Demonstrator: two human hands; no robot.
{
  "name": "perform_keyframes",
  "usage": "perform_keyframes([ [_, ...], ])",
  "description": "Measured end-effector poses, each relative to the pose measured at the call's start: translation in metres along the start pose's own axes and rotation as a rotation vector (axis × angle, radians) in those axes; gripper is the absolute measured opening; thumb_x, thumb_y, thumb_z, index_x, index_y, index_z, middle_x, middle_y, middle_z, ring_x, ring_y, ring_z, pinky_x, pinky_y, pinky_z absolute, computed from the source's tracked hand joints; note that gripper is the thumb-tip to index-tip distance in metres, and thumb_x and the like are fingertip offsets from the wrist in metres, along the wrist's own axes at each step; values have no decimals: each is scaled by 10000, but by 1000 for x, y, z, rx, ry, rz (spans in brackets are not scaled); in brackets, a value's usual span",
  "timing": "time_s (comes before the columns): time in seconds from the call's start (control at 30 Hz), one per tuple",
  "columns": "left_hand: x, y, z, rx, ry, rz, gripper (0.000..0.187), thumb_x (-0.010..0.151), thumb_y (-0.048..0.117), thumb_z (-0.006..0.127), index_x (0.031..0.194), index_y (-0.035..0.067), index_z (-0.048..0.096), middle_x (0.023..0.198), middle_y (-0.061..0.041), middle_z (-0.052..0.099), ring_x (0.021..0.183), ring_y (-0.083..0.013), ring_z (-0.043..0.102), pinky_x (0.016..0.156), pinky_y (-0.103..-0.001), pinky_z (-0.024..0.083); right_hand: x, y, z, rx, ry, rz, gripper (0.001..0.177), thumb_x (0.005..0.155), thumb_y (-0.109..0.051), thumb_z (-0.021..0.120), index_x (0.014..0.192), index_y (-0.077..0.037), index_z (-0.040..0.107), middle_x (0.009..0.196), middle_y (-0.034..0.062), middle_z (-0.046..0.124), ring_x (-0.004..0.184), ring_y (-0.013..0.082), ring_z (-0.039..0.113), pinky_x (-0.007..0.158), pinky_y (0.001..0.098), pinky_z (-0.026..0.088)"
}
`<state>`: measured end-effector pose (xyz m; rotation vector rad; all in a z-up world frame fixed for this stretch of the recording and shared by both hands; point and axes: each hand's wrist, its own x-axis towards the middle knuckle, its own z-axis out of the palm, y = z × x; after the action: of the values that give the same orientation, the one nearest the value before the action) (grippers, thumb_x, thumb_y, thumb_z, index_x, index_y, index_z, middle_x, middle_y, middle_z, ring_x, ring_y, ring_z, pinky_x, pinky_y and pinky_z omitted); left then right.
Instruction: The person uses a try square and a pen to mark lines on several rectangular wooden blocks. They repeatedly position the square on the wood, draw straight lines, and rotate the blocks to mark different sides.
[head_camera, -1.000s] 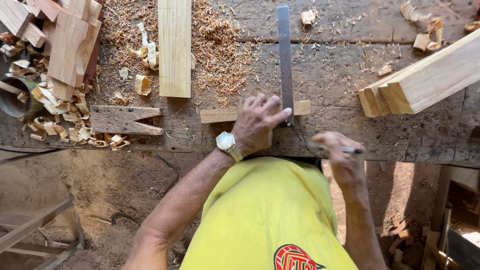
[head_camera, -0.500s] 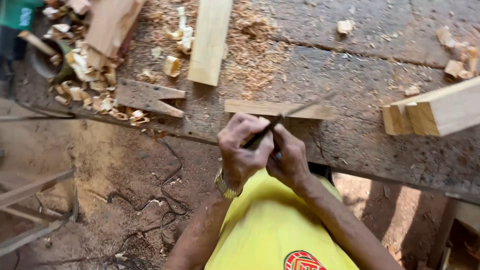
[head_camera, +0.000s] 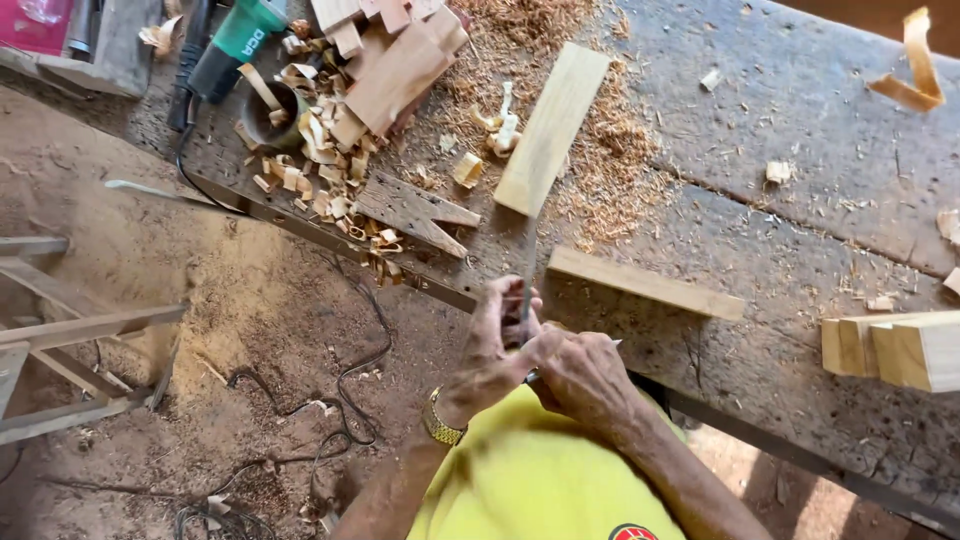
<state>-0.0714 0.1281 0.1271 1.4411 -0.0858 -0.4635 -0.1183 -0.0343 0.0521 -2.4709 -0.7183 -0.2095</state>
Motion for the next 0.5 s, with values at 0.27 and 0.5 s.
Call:
perform_keyframes([
  [0.27, 33, 48, -29, -186, 430, -86, 426, 1063, 276, 408, 1303, -46, 551, 556, 43, 508, 477, -64, 514, 509, -219, 492, 29, 0, -66, -24, -129, 271, 765, 654, -303, 883, 1362, -228, 602, 901, 43, 639, 634, 316, 722, 570, 466, 619],
  [0.5, 74, 31, -47, 517, 268, 5, 509, 1003, 614, 449, 1187, 157, 576, 1089, -201, 683, 1049, -413, 692, 916, -491, 517, -70, 166, -20, -398, -262, 604, 620, 816, -250, 744, 1370, -412, 519, 1124, -3, 589, 699, 401, 740, 618, 521, 626],
])
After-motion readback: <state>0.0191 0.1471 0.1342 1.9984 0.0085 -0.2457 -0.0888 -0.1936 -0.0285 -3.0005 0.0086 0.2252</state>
